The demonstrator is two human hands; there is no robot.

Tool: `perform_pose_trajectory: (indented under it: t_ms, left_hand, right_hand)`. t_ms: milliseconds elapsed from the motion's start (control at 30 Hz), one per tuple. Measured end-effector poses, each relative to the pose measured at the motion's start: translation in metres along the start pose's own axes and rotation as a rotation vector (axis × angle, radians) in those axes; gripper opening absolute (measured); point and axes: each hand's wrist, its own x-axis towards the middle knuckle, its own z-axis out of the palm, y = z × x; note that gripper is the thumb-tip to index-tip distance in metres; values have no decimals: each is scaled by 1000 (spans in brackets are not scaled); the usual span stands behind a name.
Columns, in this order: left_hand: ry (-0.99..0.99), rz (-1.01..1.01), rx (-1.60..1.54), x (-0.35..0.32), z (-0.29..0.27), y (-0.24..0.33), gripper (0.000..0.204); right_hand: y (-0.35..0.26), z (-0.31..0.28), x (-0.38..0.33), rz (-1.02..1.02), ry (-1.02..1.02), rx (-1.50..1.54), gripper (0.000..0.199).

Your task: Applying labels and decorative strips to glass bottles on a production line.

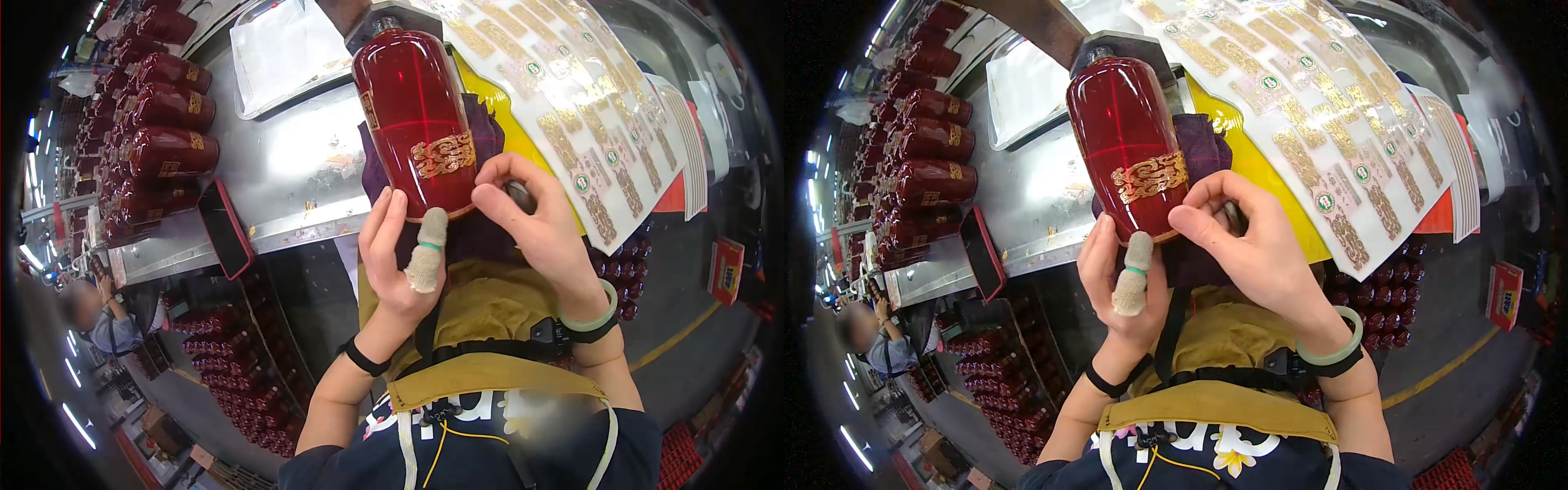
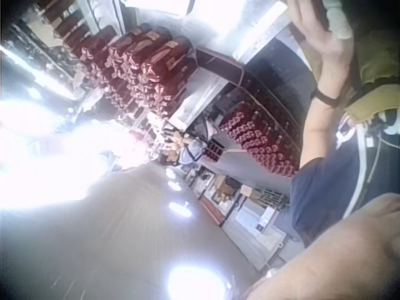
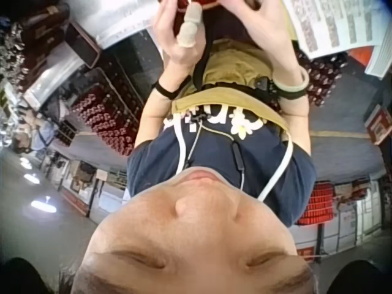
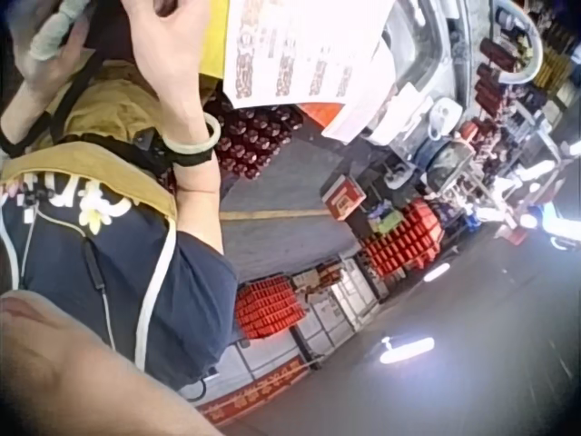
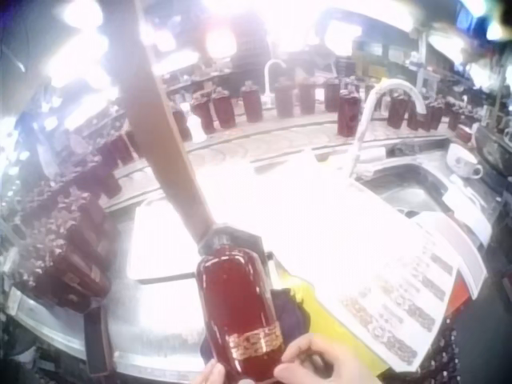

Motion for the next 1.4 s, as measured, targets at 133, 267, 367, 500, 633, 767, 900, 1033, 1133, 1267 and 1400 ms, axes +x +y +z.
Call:
perform_pose_trajectory:
  t_ms: [133, 267, 367, 500, 633, 767, 900, 1033, 1133, 1267, 1400]
  left_hand:
    - [-127, 23, 177, 0, -3, 9, 60]
    - [-46, -42, 185, 3, 8, 17, 83]
    - [-94, -77, 214, 4, 7, 25, 86]
    - [-184, 74, 168, 16, -21, 11, 55]
    - [-156, 127, 149, 46, -14, 6, 53]
    - [-218, 188, 145, 55, -11, 1, 58]
    - [-218, -81, -76, 38, -22, -8, 61]
    - [-243, 61, 92, 46, -13, 6, 60]
    - [-324, 273, 200, 54, -8, 3, 56]
    - [-225, -24, -20, 38, -21, -14, 55]
    - [-198, 74, 99, 42, -15, 1, 63]
  right_hand:
    - [-2, -10, -8, -91, 81, 115, 23]
    - [2, -17, -15, -182, 107, 130, 27]
    - [7, -16, -13, -312, 170, 5, 22]
    - [3, 1, -19, -351, 250, -71, 14]
    - [14, 24, -19, -406, 174, -172, 12]
    - [21, 22, -16, -456, 274, -262, 9]
    - [34, 15, -13, -474, 335, -184, 9]
    - [33, 21, -17, -430, 311, -68, 9]
    - [19, 23, -22, -396, 285, -219, 9]
    - [33, 17, -16, -449, 376, -149, 9]
    - [25, 22, -22, -359, 316, -91, 10]
